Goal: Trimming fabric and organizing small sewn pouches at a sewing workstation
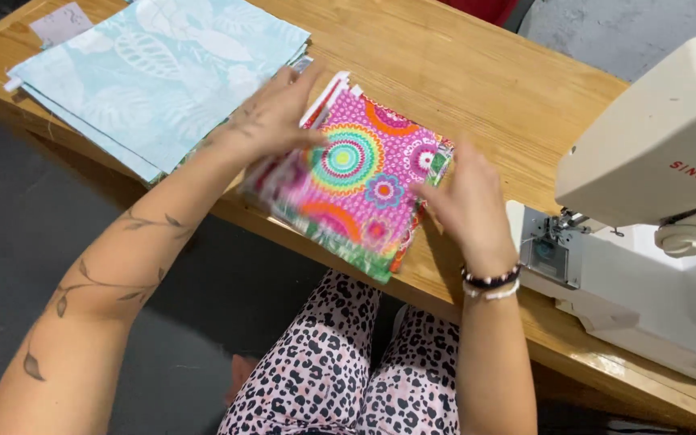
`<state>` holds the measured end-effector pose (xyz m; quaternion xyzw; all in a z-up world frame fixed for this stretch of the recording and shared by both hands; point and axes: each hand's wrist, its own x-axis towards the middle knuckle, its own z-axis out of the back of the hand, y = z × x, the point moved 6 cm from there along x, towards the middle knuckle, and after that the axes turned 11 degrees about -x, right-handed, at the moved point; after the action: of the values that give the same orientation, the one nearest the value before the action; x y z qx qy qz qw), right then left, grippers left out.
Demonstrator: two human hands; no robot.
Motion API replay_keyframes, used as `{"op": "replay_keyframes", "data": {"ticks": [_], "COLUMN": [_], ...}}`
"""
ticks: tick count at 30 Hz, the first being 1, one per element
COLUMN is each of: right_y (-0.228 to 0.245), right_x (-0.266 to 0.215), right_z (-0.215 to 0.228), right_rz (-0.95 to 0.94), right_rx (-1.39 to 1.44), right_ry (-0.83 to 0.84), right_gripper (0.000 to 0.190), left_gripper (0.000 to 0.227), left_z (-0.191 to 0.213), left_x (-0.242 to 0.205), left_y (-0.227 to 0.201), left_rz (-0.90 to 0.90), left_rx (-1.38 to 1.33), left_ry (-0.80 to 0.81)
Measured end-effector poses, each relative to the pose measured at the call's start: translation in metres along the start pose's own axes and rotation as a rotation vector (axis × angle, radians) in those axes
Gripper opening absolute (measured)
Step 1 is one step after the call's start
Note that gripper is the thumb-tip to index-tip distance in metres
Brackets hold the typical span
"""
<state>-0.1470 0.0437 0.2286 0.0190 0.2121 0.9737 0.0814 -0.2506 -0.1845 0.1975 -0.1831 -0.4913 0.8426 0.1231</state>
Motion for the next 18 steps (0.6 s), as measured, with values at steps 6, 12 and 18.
{"op": "replay_keyframes", "data": {"ticks": [6,12,18], "right_y": [0.000,0.007,0.020], "right_x": [-0.025,-0.058,-0.078], "right_z": [-0.009,-0.031,-0.061], "right_rz": [0.232,0.276,0.597], "right_rx": [-0.204,-0.145,-0.093], "right_ry": [-0.101,0.032,0.027], "right_gripper": [0.065,0.057,0.043], "left_gripper": [0.050,0.040,0.052], "left_z": [-0.009,-0.013,-0.009], "left_x": [0.046,0.073,0.053], "left_y": [0.049,0.055,0.024], "left_rz": [-0.144,-0.089,-0.036], "left_rx": [0.599,0.710,0.526], "left_ry": [-0.091,-0.153,-0.011]}}
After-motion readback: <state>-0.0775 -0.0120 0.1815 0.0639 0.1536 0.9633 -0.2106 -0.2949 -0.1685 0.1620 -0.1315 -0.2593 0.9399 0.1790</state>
